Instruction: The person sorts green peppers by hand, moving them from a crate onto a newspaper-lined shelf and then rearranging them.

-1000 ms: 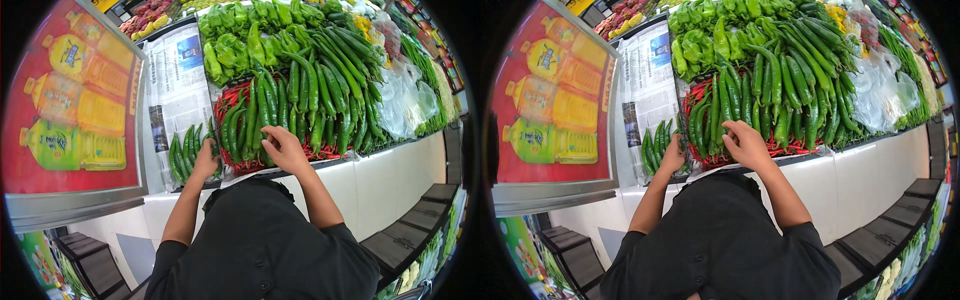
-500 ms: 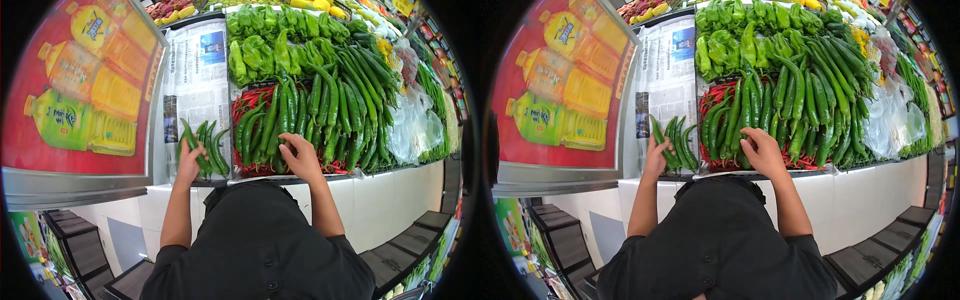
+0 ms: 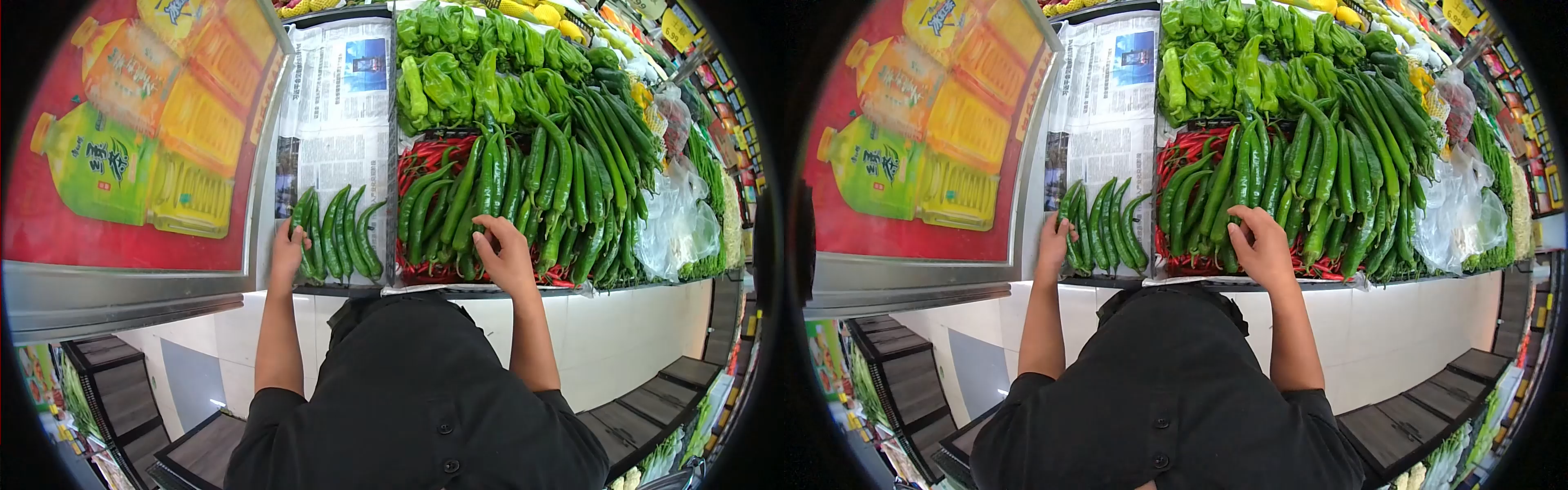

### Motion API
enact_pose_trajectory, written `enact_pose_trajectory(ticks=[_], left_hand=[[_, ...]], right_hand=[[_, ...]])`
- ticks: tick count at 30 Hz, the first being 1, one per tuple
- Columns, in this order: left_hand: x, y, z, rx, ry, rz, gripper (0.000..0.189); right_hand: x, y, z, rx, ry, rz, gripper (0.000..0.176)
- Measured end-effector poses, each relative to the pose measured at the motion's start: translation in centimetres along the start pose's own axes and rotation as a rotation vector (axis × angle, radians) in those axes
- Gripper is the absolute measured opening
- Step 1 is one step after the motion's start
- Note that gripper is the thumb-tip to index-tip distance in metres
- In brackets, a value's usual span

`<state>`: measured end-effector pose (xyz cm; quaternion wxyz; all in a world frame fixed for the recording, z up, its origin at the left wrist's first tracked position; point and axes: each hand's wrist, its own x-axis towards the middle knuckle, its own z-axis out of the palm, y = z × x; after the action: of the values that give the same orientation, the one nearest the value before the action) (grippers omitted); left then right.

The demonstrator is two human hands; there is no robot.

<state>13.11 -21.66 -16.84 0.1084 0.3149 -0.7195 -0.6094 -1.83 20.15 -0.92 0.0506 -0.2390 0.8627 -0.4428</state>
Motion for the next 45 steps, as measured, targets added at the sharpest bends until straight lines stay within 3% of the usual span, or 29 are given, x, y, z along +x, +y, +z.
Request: enact_pose_trajectory(ticks=[3, 6, 9, 12, 24, 36, 45], left_hand=[[0.0, 0.1, 0.6, 0.071, 0.082, 0.002, 0.026], [-0.7, 1.9, 0.7, 0.582, 0.207, 0.294, 0.029], [-0.8, 2.8, 0.2, 0.719, 0.249, 0.466, 0.038], [-1.8, 4.1, 0.5, 0.818, 0.247, 0.435, 0.044], [-3.5, 4.3, 0.5, 1.003, 0.13, 0.4, 0.065], [-5.0, 3.7, -0.8, 0.89, 0.036, 0.371, 0.077], [-6.0, 2.3, -1.7, 0.75, 0.041, 0.52, 0.075]], right_hand=[[-0.1, -0.2, 0.3, 0.023, -0.002, 0.033, 0.024], [-0.1, -0.4, 0.5, -0.018, 0.022, 0.006, 0.023], [-0.1, -0.4, 0.8, -0.043, 0.035, -0.001, 0.024], [-0.1, -0.5, 1.0, -0.048, 0.048, -0.007, 0.024], [-0.6, -1.0, 1.2, -0.077, 0.041, 0.065, 0.027], [-1.7, -0.9, 3.5, -0.308, 0.207, 0.13, 0.069], [-0.6, -1.5, 3.6, -0.448, 0.191, 0.277, 0.074]])
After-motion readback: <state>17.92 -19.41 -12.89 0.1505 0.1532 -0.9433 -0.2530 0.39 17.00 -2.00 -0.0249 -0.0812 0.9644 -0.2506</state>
